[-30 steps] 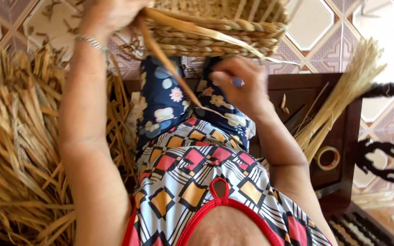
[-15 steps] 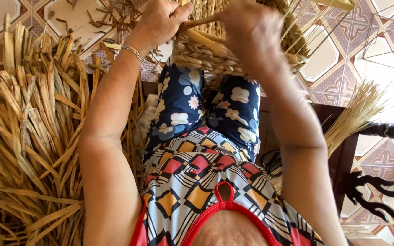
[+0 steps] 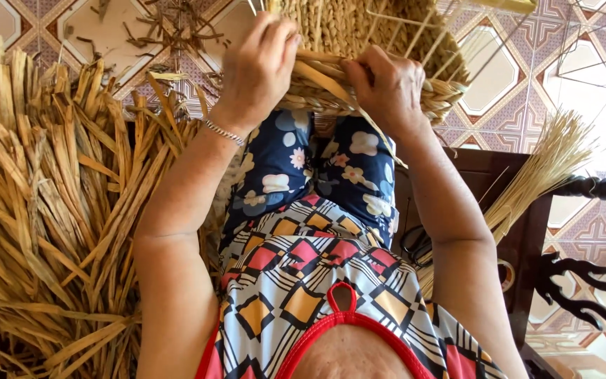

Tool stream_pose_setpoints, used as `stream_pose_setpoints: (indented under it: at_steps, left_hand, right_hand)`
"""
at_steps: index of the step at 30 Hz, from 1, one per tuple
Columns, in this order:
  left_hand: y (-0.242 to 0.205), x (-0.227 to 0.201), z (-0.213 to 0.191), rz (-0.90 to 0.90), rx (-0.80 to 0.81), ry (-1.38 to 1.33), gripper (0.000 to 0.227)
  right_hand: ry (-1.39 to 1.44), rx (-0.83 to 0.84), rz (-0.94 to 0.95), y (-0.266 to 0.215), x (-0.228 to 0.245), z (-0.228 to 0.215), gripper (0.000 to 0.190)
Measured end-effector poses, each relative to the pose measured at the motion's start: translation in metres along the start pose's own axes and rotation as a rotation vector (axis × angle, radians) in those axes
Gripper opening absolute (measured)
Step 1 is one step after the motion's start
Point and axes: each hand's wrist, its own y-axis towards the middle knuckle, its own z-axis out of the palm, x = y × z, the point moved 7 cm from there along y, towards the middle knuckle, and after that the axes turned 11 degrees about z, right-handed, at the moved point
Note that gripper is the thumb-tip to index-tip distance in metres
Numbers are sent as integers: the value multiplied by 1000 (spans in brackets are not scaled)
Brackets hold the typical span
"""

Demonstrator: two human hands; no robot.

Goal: The person weaves a basket by hand, threading and wrapping dried plant fibers around the basket frame.

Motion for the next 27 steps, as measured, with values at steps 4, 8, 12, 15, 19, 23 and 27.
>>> stream_pose_setpoints:
  at_steps: [4,8,12,15,19,23,27]
  left_hand:
    - [-6,11,32,-93,440,-13,55]
    - [2,9,15,-406,470,-514,43]
    - [-4,5,10,-318,315,-549,28]
    - [-14,3,16,-136,321,-413,13]
    - [-12,-1,15,-128,454,-306,26]
    - [-10,-3,11,-54,346,-159,11]
    - [-10,3,4,-177,253,-500,20]
  right_hand:
    - [194,122,-51,3,-14,0,17]
    - [63,28,-80,10,8,-23,13]
    - [-236,-374,-398,16,84,-58,9]
    - [-327,-440,-594,13,84,-37,15]
    - [-525,-58,-330,34,53,-29,23]
    - [-273,230,-73,34,11,-33,30]
    - [-118,318,36,23,7,-27,23]
